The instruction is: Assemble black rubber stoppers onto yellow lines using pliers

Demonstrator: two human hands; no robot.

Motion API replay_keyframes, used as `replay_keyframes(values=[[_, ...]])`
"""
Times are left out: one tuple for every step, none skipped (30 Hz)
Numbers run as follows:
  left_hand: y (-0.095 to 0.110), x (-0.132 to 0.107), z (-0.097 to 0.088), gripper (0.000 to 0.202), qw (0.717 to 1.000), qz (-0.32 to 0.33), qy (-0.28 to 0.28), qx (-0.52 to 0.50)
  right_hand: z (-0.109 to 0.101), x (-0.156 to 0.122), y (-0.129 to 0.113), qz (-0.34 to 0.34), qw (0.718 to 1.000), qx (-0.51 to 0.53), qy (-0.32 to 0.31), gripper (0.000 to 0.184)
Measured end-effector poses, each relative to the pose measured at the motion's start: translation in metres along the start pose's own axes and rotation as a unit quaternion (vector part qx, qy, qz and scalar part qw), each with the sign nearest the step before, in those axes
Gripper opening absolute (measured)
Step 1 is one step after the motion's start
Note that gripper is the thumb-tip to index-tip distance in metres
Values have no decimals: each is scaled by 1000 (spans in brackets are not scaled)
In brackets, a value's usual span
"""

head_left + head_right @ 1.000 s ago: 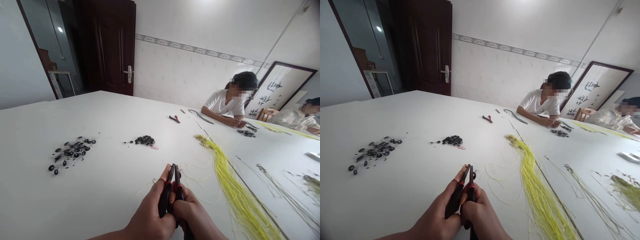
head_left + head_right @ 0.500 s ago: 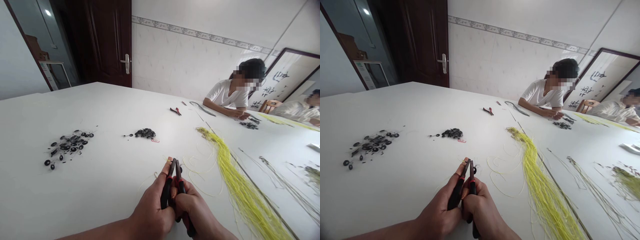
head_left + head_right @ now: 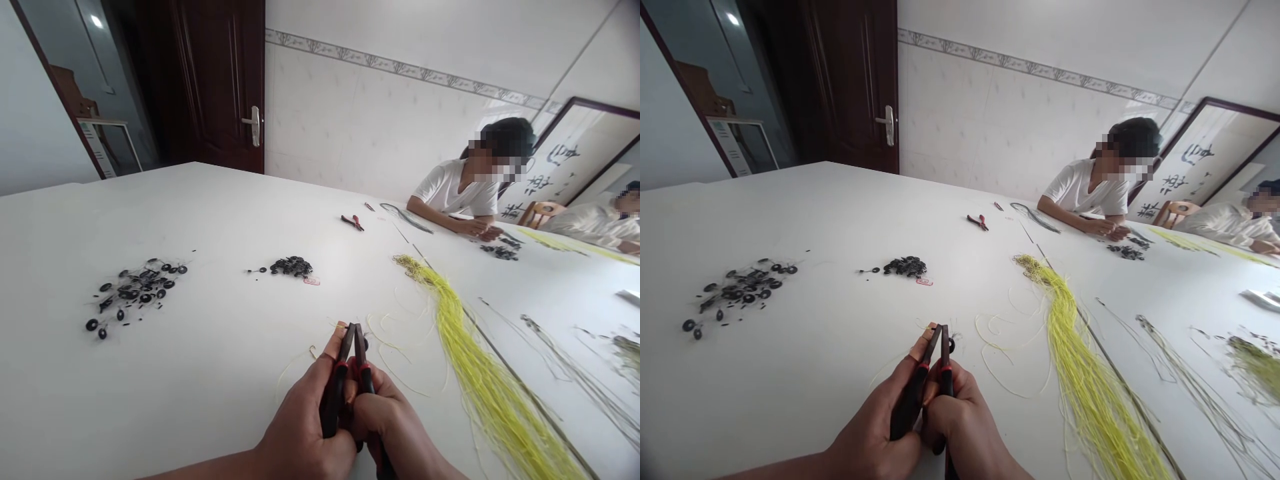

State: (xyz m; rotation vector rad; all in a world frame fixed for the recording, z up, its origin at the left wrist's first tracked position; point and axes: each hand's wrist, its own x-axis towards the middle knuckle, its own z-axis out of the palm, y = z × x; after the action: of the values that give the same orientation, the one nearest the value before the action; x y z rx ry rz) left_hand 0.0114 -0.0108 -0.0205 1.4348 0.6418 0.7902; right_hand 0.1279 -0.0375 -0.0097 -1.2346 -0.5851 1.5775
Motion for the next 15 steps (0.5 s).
replay_keyframes(values=[[0,0,0,86,1000,1,1,7,1,0,0,-1,1000,-1,3,17],[-1,-1,0,85,1000,2,0,12,1,0,0,-1,1000,-2,5,17],[-1,-1,0,85,1000,1,1,17,2,0,-1,-3,1000,-3,7,17],[-2,-1,0,84,1000,1,1,19,2,0,-1,-3,1000,-6,8,17],[-2,-1,0,84,1000,1,2,17,2,0,-1,-2,1000,-11,9,16],[-2,-1,1,83,1000,0,2,11,2,0,-1,-2,1000,-14,9,16],[-2,-1,1,81,1000,-1,3,1,2,0,-1,-3,1000,-14,10,17],[-3,0,1,80,1000,-4,3,-12,2,-1,-1,-3,1000,-15,10,17],[-3,0,2,79,1000,-9,4,-27,2,-1,-1,0,1000,-18,9,17],[-3,-1,2,78,999,-15,2,-42,2,-1,-1,2,1000,-22,9,16],[-2,-1,2,77,998,-21,2,-58,2,-1,-1,3,1000,-27,8,16],[-2,-1,2,76,997,-27,1,-71,1,-1,0,3,999,-32,8,15],[-2,-1,2,76,996,-30,1,-81,1,-1,0,2,999,-35,5,14],[-1,-1,2,77,996,-32,0,-87,0,0,1,-3,999,-34,0,14],[-1,-1,2,77,996,-32,0,-88,0,0,1,-8,1000,-30,-5,15]])
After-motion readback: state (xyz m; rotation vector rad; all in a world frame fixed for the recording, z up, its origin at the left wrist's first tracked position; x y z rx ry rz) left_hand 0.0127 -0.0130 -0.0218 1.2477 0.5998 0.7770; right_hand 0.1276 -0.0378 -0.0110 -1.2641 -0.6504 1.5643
